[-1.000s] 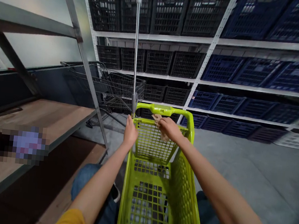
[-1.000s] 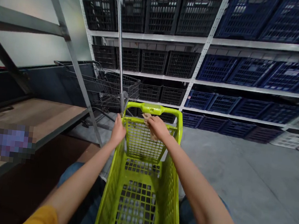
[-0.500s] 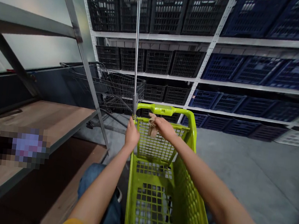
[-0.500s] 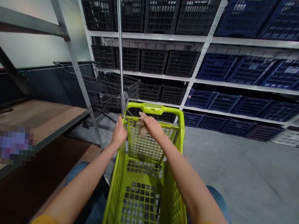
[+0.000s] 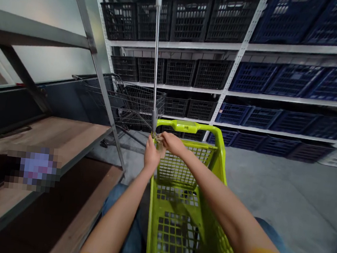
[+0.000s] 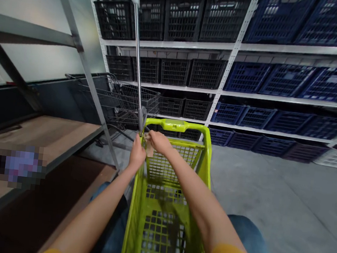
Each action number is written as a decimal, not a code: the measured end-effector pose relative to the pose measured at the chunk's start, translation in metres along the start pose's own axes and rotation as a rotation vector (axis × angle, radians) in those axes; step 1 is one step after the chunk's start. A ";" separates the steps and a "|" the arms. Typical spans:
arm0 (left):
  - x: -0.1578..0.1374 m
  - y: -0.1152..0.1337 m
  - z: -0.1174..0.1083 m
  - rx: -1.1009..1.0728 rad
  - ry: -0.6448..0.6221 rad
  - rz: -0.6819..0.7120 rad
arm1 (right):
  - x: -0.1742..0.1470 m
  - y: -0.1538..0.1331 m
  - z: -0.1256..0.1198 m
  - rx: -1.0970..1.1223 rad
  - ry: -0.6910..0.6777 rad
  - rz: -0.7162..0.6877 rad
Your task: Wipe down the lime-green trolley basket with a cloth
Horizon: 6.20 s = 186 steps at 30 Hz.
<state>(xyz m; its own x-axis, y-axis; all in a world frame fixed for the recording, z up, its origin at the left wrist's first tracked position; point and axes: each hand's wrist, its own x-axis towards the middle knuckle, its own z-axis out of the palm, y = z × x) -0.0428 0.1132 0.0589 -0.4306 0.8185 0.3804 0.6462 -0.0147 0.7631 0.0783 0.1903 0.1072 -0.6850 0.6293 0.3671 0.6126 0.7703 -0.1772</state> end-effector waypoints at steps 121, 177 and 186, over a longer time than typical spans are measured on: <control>0.017 -0.002 -0.047 0.634 -0.098 0.516 | -0.118 0.064 -0.046 -0.176 0.115 0.481; 0.013 -0.012 -0.100 0.600 -0.208 0.369 | -0.080 0.004 0.023 -0.158 0.222 0.027; 0.028 -0.032 -0.102 0.452 -0.341 0.496 | -0.090 0.001 0.083 -0.009 0.223 0.110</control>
<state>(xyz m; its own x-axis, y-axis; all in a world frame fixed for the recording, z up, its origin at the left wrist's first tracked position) -0.1399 0.0784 0.0984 0.1499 0.9109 0.3843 0.9408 -0.2510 0.2279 0.1075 0.1431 -0.0016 -0.5108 0.6699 0.5388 0.6826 0.6970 -0.2195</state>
